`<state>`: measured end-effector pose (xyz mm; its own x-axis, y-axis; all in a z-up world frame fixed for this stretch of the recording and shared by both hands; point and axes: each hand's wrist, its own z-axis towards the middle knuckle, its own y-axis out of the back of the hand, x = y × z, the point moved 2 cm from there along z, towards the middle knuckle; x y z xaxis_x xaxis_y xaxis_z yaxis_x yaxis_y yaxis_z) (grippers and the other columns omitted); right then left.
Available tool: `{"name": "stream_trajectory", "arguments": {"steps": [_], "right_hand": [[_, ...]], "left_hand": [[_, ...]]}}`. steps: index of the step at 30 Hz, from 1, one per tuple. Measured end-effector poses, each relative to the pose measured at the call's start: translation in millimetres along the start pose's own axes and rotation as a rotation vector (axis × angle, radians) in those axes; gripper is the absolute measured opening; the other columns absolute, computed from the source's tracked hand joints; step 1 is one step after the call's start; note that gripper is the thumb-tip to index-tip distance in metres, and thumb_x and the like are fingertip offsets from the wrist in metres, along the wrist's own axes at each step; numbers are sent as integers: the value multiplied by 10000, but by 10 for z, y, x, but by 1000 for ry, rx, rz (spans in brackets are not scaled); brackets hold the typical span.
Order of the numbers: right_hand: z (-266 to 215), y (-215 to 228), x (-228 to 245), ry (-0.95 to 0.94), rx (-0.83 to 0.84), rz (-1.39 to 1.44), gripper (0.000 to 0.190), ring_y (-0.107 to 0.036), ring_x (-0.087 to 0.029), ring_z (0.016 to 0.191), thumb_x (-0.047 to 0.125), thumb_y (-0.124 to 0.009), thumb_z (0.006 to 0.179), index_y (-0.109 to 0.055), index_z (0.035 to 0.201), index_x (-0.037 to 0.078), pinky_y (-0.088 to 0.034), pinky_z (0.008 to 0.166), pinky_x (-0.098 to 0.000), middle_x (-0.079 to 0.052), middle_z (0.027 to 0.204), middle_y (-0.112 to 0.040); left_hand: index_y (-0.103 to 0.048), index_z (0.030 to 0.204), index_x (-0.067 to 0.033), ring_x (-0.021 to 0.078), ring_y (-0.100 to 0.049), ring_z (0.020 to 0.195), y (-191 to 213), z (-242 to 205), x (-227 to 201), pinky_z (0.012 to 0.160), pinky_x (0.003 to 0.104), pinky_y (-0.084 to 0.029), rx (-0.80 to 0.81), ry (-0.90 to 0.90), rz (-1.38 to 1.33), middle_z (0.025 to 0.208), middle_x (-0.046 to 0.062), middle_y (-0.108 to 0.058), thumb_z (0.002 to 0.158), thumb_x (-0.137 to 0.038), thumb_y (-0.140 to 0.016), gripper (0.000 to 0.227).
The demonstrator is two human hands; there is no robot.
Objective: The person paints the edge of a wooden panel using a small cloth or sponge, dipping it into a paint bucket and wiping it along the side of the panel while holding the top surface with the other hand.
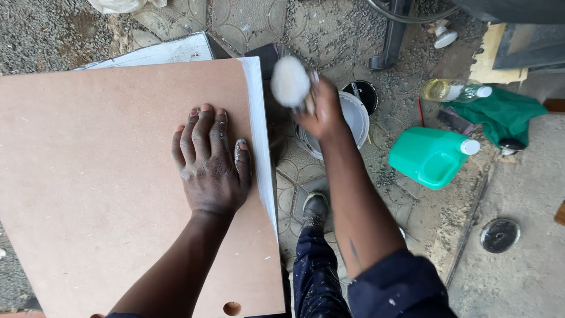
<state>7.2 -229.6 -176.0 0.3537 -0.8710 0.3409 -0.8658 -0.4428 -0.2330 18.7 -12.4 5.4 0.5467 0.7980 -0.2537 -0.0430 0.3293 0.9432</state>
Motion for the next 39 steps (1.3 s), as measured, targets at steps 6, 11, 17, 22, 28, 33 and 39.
{"name": "stream_trajectory", "arguments": {"steps": [6, 11, 17, 22, 28, 33, 39], "right_hand": [[-121, -647, -122, -52, 556, -9, 281, -714, -238, 724, 429, -716, 746, -755, 800, 156, -521, 695, -393, -49, 779, -770], [-1350, -55, -323, -127, 399, -530, 544, -608, -326, 983, 473, -595, 808, -581, 1167, 65, -592, 700, -504, -144, 1068, -603], [-2289, 1026, -1211, -8, 249, -465, 564, -539, -149, 808, 392, -730, 756, -678, 1252, 128, -398, 697, -277, -97, 1191, -705], [-1579, 313, -973, 396, 154, -434, 578, -497, -208, 1102, 511, -573, 916, -502, 1256, 50, -403, 883, -321, -121, 1233, -535], [-2021, 386, -739, 474, 406, -453, 367, -579, -99, 767, 525, -609, 865, -593, 948, 167, -481, 689, -281, 7, 863, -625], [-2656, 1469, -1697, 157, 398, -379, 221, -538, -118, 698, 244, -736, 899, -606, 825, 82, -432, 605, -267, -20, 760, -570], [-2659, 1722, -2104, 122, 291, 30, 490, -352, -64, 484, 383, -737, 807, -628, 1139, 39, -349, 500, -269, 40, 552, -394]], "left_hand": [[-604, 1412, 31, 404, -512, 1393, 10, 2, -32, 1183, 539, -328, 23, 0, 3, 1484, 227, -553, 1064, -352, -433, 545], [-588, 1419, 29, 404, -493, 1410, 9, 4, -34, 1190, 536, -310, 33, 23, -13, 1493, 228, -542, 1062, -359, -414, 555], [-565, 1435, 23, 419, -469, 1417, 6, -10, -39, 1197, 551, -290, 48, 42, -39, 1501, 230, -527, 1063, -359, -427, 551], [-579, 1419, 26, 420, -465, 1417, 18, -18, -63, 1195, 549, -295, 31, 36, -32, 1495, 236, -531, 1069, -366, -425, 547], [-586, 1401, 20, 424, -461, 1401, -3, -18, -67, 1188, 559, -293, 8, 36, -72, 1487, 223, -525, 1061, -346, -453, 517], [-567, 1418, 4, 405, -427, 1424, -7, -54, -26, 1195, 557, -264, 39, 69, -95, 1498, 215, -514, 1067, -390, -402, 553], [-589, 1400, -14, 369, -457, 1406, -57, -105, 19, 1184, 535, -292, -47, 30, -111, 1478, 173, -531, 1069, -351, -447, 493]]}}
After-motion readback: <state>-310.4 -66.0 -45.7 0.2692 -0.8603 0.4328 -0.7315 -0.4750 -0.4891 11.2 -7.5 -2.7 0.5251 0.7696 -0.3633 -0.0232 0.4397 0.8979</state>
